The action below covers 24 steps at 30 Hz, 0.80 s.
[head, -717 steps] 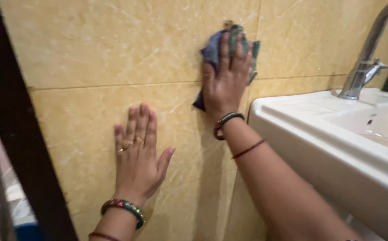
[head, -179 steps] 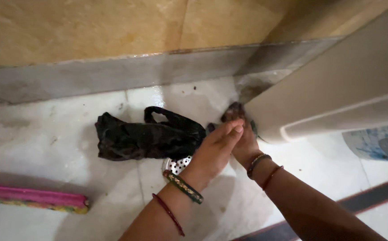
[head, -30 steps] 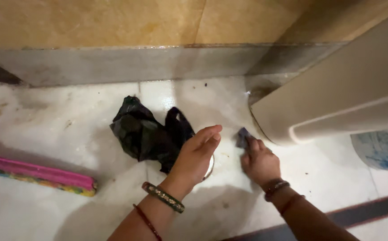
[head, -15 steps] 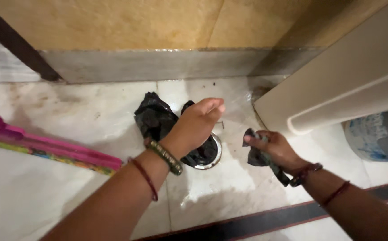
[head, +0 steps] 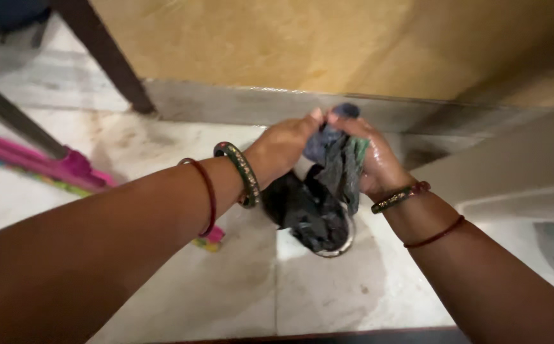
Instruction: The person cleans a bathroom sink and the surrounding wall and floor using a cloth, then washes small plastic containers in the sink by hand.
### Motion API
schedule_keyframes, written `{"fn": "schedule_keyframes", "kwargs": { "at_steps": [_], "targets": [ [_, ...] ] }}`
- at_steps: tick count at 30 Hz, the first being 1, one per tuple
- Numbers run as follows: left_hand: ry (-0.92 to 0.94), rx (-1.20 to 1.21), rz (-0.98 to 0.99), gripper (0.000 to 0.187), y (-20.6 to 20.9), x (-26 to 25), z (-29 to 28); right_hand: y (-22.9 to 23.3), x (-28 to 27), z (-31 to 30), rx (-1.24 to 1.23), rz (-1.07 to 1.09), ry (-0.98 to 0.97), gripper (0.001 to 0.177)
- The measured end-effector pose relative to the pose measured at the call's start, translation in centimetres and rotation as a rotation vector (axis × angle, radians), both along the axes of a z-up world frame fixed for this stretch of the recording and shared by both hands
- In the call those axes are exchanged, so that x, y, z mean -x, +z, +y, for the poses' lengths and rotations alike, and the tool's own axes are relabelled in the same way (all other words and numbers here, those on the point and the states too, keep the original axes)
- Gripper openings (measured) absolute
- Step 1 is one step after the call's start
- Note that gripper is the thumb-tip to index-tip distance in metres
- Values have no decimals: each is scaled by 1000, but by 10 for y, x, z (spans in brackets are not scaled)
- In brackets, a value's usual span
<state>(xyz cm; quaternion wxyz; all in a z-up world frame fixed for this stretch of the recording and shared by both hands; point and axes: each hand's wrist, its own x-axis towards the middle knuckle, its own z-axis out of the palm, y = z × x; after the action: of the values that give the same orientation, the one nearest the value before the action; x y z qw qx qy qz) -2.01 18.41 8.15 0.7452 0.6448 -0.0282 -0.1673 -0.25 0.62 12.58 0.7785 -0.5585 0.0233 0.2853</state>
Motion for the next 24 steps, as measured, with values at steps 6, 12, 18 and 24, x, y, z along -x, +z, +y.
{"fn": "schedule_keyframes", "kwargs": {
  "at_steps": [6,12,18,24],
  "targets": [
    [461,-127,27,67,-10,40,39,-34,-4,56,-76,234,-156,41],
    [577,-143,53,66,0,123,53,-45,56,101,-275,417,-228,49],
    [801,-126,78,65,55,160,66,6,90,115,-196,485,-313,58],
    [766,-165,188,65,167,213,71,87,138,122,-308,443,-317,58]
  ]
}}
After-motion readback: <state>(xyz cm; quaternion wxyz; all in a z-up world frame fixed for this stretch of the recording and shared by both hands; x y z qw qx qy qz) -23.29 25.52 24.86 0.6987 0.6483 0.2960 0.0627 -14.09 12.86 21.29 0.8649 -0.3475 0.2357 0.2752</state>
